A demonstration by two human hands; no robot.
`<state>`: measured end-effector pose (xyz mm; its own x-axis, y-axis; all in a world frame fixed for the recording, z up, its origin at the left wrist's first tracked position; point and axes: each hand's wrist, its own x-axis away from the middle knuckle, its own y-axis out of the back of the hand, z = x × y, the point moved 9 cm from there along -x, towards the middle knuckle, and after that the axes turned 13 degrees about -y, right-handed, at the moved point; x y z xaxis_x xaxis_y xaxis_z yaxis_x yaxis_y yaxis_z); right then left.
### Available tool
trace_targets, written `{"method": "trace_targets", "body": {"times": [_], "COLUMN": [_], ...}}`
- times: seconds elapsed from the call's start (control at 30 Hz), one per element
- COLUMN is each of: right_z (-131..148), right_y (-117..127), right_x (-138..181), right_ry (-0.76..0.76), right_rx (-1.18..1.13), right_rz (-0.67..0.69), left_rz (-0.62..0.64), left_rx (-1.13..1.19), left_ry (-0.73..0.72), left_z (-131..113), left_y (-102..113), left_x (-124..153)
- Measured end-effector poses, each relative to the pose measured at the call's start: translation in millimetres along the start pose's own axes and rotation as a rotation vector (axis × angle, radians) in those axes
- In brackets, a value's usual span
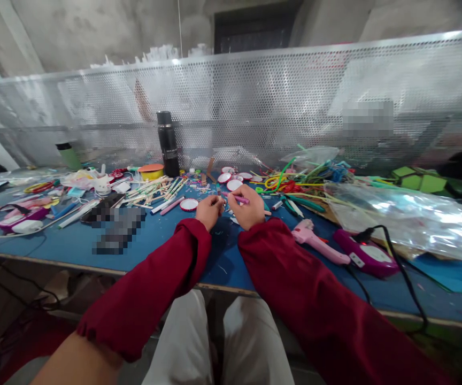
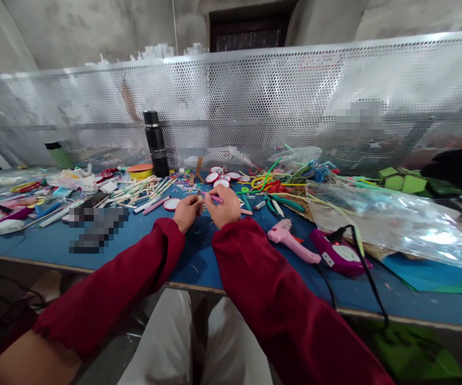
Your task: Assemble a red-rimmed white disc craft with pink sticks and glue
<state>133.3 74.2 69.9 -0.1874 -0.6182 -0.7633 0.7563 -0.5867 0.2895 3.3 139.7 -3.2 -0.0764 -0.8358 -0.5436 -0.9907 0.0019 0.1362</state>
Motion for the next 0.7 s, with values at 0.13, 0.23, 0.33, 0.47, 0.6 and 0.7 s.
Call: {"method": "trace_targets", "body": {"times": [0.13, 0.23, 0.33, 0.47, 0.6, 0.7], "right_z": [0.3, 0.6, -0.1, -1.6, -1.7, -3.2], "right_y": [-0.7, -3.5, -2.7, -0.2, -3.7, -3.0], "right_x": [0.3, 1.0, 0.1, -0.7, 1.0, 0.9], "right_ry": [0.005, 0.01, -0.008, -0.041, -0.029, -0.035], "right_rx": [-0.016, -0.019, -0.003, -0.005, -0.023, -0.016], "right_rz": [0.01, 0.035, 0.03, 0.012, 0.04, 0.032], "left_rz": [0.001, 0.002, 0.009, 0.007, 0.008, 0.004], "left_rx": [-0.028, -0.072, -0.086, -0.081, -0.086, -0.08], "left_ry": [0.002, -0.016, -0.018, 0.002, -0.003, -0.009], "left_z": [1.6, 2.0, 2.2, 2.0, 0.3, -0.4], "left_y": [0.8, 2.3, 2.5, 2.6, 2.7, 3.0], "left_x": [-0.4, -1.1, -0.9, 0.3, 0.3, 0.1]}}
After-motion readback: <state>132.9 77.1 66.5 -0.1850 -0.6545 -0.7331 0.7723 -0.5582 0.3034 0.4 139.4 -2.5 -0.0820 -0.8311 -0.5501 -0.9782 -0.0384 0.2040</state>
